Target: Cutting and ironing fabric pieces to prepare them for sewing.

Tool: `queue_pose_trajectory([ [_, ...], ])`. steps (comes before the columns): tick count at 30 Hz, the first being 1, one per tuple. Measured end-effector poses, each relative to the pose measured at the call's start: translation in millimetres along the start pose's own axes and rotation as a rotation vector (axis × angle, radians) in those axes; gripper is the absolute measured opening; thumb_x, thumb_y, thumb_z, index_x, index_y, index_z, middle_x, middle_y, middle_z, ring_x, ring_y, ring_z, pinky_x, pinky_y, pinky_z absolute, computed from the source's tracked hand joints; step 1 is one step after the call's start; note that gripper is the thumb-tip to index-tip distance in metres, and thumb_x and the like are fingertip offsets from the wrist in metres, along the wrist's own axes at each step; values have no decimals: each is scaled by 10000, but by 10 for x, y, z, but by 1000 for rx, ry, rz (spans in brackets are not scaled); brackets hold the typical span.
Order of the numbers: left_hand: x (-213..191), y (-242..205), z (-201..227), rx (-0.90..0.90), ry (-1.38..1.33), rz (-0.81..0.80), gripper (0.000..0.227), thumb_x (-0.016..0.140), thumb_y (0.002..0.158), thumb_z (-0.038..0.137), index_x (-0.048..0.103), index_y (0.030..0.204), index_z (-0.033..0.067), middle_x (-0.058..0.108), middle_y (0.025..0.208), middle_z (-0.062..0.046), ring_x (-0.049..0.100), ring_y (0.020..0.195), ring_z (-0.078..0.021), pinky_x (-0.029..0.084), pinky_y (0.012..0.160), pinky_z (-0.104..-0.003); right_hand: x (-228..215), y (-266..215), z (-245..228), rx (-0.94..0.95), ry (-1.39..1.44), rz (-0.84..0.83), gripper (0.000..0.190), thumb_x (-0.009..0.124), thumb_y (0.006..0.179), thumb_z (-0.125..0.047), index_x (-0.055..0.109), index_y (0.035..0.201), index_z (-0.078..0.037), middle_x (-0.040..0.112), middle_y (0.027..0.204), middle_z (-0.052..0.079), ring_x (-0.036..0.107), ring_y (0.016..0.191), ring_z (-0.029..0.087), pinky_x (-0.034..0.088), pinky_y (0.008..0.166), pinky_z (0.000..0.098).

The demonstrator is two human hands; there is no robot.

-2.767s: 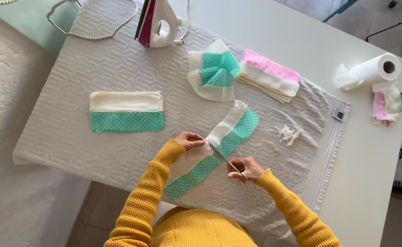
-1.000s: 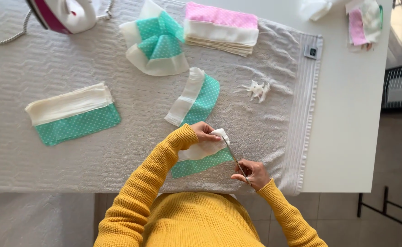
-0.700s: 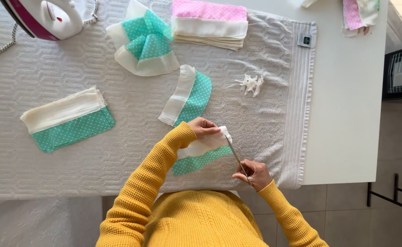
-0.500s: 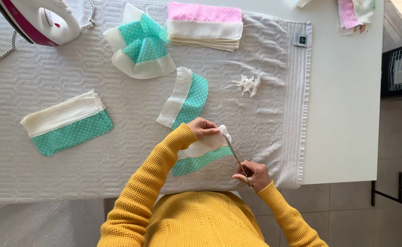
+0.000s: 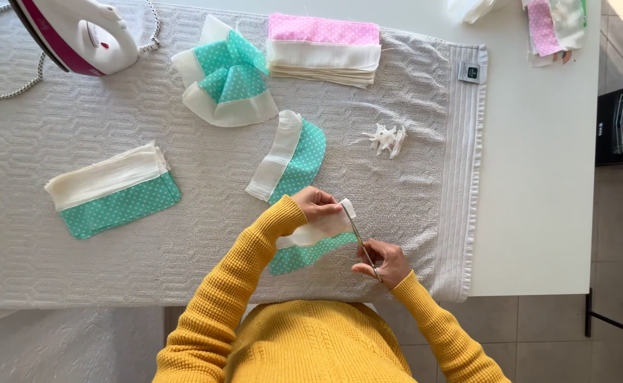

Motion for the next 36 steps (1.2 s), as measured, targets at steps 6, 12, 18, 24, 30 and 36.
queue_pose_trajectory([
  [6, -1, -41, 89, -5, 5, -1, 329, 682, 956, 341, 781, 1108, 66, 777, 908, -9, 666, 773, -76, 567, 728, -284, -9, 57, 21, 29, -48, 9, 436, 851, 736, -475, 709, 843, -77, 667, 643, -3, 553, 534, 67, 469, 494, 250],
  [12, -2, 32, 3, 25, 30, -47, 330, 669, 965, 340, 775, 1148, 86, 782, 949, -11, 667, 819, -82, 567, 785, -291, 1, -3, 79, -36, -92, 36, 378, 856, 742, -434, 704, 774, -90, 671, 610, -11, 548, 496, 69, 456, 457, 258],
  [18, -11, -151, 262, -40, 105, -8, 356, 665, 965, 372, 767, 1168, 99, 789, 1002, -44, 695, 860, -116, 565, 821, -296, 8, -41, 171, -88, -172, 72, 347, 853, 744, -408, 694, 754, -99, 683, 595, -6, 577, 470, 70, 482, 448, 256],
  [24, -165, -195, 192, -54, 94, 81, 424, 605, 959, 426, 739, 1233, 131, 777, 1083, -48, 707, 882, -166, 583, 823, -323, -640, 113, 198, 22, -486, 376, 430, 838, 780, -316, 700, 1085, -45, 715, 824, 54, 691, 672, 165, 600, 631, 321],
  [30, -240, -261, -138, -49, 124, -16, 469, 626, 959, 436, 655, 1323, 142, 727, 1211, -49, 670, 1072, -160, 528, 956, -312, -651, 103, 368, 341, -851, 205, 625, 805, 829, -176, 611, 1417, -96, 689, 1188, 107, 743, 892, 263, 624, 785, 358],
  [36, -206, -468, -97, 256, 97, -158, 399, 679, 947, 338, 683, 1255, 83, 747, 1113, -55, 662, 1004, -123, 538, 914, -314, -179, 621, -1346, -381, -353, 226, 540, 838, 821, -253, 654, 1276, -30, 703, 1228, 150, 702, 1076, 291, 560, 910, 407],
])
Point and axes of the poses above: each hand's wrist, its own y-axis towards the middle knuckle, its own x-axis out of the palm, z = x × y, the point moved 7 cm from there along y, towards the middle knuckle
